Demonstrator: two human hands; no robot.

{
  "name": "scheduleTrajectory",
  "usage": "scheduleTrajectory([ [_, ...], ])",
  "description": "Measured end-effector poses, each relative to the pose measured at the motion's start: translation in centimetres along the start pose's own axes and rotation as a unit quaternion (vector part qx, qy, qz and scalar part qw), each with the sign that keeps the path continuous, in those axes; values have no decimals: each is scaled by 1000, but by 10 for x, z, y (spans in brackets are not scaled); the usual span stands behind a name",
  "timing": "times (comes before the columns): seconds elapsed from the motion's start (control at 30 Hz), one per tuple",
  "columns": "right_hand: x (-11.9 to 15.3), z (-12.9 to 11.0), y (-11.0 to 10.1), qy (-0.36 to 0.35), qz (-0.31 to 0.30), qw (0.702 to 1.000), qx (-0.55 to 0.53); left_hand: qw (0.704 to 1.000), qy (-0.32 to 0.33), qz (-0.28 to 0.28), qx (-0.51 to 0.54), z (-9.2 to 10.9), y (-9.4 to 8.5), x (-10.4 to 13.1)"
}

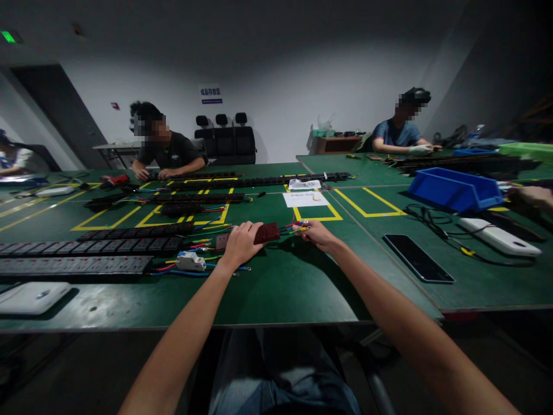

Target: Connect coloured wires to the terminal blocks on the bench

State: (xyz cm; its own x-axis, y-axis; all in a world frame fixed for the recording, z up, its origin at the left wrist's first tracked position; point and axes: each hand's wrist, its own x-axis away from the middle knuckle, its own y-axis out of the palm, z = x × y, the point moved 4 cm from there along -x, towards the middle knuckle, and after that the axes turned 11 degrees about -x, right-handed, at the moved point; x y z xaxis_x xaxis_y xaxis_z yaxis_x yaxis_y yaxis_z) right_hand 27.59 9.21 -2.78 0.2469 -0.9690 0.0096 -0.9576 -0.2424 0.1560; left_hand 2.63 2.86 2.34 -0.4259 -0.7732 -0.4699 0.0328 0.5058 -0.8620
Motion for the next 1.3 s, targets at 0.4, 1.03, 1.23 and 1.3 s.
scheduleTrajectory([
  [0.4, 1, 0, 0, 1, 2, 1000, -5, 1000, -2, -5, 3, 0, 1, 0],
  [1.03, 2, -2, 1, -13, -2, 1000, 15, 1000, 0, -5, 4, 0, 2, 0],
  [1.23, 2, -3, 2, -14, -8, 1000, 20, 1000, 2, -2, 1, -1, 1, 0],
  [1.3, 2, -3, 2, -15, -3, 1000, 21, 1000, 2, -2, 3, -1, 1, 0],
])
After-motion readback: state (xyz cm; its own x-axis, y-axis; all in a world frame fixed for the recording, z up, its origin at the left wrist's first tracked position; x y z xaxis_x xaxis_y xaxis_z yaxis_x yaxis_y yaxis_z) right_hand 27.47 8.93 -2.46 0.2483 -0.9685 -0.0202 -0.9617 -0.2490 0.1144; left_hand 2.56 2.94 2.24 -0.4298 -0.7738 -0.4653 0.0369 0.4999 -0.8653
